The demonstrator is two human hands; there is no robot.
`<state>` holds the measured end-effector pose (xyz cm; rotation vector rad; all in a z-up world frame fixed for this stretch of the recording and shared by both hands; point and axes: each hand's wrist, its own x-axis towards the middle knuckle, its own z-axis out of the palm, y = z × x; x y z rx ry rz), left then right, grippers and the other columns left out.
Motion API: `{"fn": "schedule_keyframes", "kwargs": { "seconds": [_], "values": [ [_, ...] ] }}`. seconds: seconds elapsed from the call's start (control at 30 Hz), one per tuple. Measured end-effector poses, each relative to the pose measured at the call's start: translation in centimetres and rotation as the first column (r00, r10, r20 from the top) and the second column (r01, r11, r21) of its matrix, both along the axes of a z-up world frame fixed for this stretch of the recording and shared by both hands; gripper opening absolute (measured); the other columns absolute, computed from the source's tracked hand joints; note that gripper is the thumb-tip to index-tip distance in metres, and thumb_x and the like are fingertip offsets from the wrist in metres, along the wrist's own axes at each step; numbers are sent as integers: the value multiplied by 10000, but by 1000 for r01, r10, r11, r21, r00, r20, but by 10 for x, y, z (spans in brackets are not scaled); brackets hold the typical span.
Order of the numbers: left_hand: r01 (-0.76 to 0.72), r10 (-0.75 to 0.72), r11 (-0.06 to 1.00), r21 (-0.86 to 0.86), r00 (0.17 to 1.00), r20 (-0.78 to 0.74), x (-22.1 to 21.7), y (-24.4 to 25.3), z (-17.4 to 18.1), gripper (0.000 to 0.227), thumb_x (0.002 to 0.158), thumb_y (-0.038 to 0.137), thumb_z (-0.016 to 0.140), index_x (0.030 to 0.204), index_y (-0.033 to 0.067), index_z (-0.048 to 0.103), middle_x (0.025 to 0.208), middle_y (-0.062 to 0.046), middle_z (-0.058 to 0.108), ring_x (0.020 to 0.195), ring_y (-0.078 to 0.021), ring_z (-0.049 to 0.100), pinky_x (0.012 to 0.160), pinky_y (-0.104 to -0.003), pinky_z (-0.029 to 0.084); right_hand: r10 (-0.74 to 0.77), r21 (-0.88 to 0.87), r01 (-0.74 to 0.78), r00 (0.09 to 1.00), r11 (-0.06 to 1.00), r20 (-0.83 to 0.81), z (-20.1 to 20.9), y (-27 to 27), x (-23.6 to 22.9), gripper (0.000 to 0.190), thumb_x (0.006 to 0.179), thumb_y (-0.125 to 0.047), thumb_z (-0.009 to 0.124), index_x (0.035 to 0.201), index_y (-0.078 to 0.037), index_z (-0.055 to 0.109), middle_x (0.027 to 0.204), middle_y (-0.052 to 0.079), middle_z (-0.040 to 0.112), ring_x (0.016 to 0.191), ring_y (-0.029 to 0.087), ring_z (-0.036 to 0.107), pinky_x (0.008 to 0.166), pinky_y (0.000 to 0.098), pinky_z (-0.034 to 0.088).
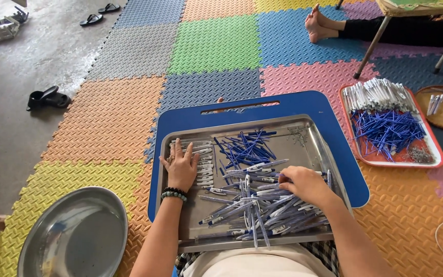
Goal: Assembling ballpoint pens by inserting blue ink refills into white pen barrels on a metal tray.
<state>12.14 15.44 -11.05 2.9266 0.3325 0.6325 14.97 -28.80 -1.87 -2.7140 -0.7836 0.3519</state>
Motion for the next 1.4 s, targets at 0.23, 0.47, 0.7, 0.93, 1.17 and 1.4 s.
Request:
{"fn": "schedule_keyframes", "kwargs": {
  "seconds": [0.23, 0.47, 0.7, 0.93, 1.17, 1.4],
  "values": [
    [544, -314, 645, -537, 829, 463, -47, -100, 115, 451, 1007, 69, 823, 1453, 112, 768, 1407, -178, 802, 1296, -422, 756, 1065, -550, 601, -115, 693, 361, 920, 624, -376, 56, 34, -30, 196, 944, -262, 920, 1077, -118, 906, 849, 20, 823, 692, 101, 617, 639, 289, 520],
    [288, -255, -320, -903, 891, 375, -98, -167, 131, 264, 1023, -33, 756, 1280, 4, 802, 1358, -108, 805, 1075, -219, 807, 996, -368, 712, -11, 733, 355, 903, 580, -429, 78, 77, -65, 135, 930, -160, 917, 1013, -56, 896, 692, -10, 705, 606, 70, 475, 540, 236, 367],
    [71, -177, -383, -921, 973, 149, -102, -151, 139, 345, 1109, 101, 626, 1445, 30, 664, 1261, -187, 801, 1111, -285, 817, 843, -373, 701, -116, 735, 496, 855, 462, -505, 65, 69, -58, 477, 1149, -392, 489, 1207, -98, 861, 974, 48, 818, 767, 121, 634, 721, 277, 548],
    [143, -105, -437, -888, 973, 208, -94, -154, 127, 366, 1125, 137, 642, 1473, 25, 642, 1223, -198, 813, 1038, -381, 850, 796, -525, 742, 65, 777, 622, 775, 93, -628, 36, 53, -48, 605, 1231, -549, 379, 982, -71, 653, 764, 183, 725, 564, 254, 716, 464, 336, 577],
    [364, 190, -464, -808, 932, 310, -92, -149, 141, 184, 1094, 35, 687, 1252, 58, 595, 1267, -160, 790, 1189, -445, 807, 955, -573, 720, 47, 753, 631, 760, 187, -649, 32, 70, -61, 499, 1220, -406, 526, 955, -32, 723, 922, 192, 799, 784, 305, 804, 642, 406, 656],
    [287, 148, -395, -873, 958, 248, -104, -153, 124, 187, 991, -65, 795, 1014, -14, 617, 1207, -269, 835, 1066, -402, 852, 956, -508, 725, 258, 664, 744, 630, 67, -732, 49, 77, -58, 422, 1159, -308, 593, 1292, 32, 804, 1241, 222, 852, 1135, 321, 839, 886, 397, 689]
  ]
}}
